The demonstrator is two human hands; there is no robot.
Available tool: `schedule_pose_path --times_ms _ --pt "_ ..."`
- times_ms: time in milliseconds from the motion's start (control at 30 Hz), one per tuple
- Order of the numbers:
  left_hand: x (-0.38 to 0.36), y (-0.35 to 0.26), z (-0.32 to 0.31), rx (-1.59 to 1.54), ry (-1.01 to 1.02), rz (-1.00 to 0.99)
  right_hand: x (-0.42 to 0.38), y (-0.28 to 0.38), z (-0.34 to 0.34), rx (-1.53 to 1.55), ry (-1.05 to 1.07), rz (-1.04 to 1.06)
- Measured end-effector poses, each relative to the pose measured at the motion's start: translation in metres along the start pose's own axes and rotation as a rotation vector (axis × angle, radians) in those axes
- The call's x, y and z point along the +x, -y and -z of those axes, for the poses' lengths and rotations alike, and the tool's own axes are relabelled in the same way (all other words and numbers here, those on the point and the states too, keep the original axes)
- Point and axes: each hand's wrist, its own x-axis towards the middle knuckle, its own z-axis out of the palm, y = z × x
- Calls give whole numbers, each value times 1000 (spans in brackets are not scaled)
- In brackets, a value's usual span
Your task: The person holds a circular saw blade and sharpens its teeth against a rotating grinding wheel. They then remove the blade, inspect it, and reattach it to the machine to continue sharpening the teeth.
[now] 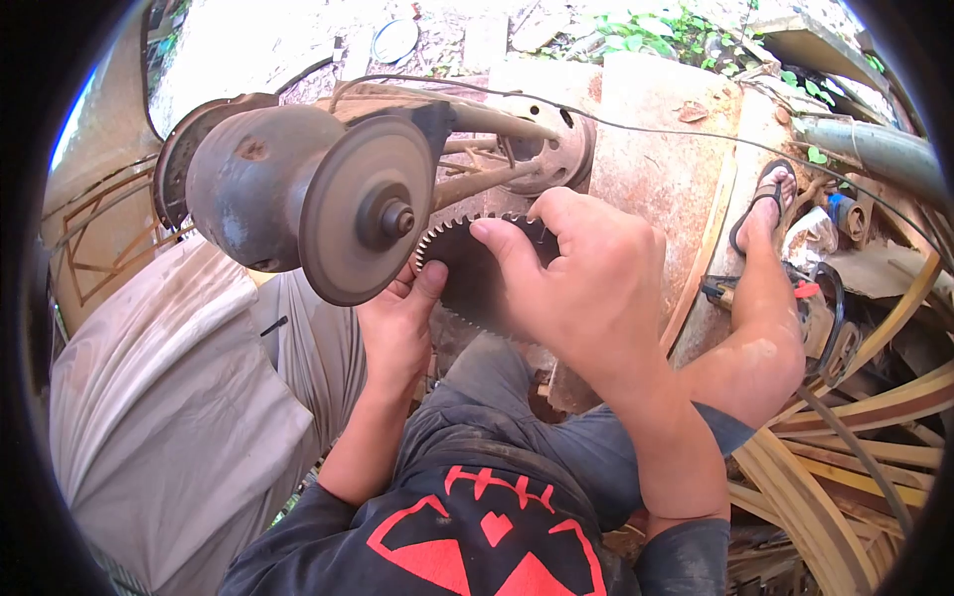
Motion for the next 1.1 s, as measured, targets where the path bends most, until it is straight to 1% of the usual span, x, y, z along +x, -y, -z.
schedule_pose_path --times_ms 67,167,267,567,667,1100 --pt "2 5 3 -13 14 -1 1 0 -1 -7 -37 48" --pt "4 2 -2 -65 29 -64 2 -1 0 -19 -21 77" --pt "5 5 5 -19 89 -69 4 0 0 -14 -30 104" --pt "8 8 6 146 42 -120 6 1 -3 -17 -38 78" --pt "6 5 5 167 38 -98 6 3 -2 -17 -34 58" --pt "9 6 5 183 52 -137 8 1 -5 -15 -53 79"
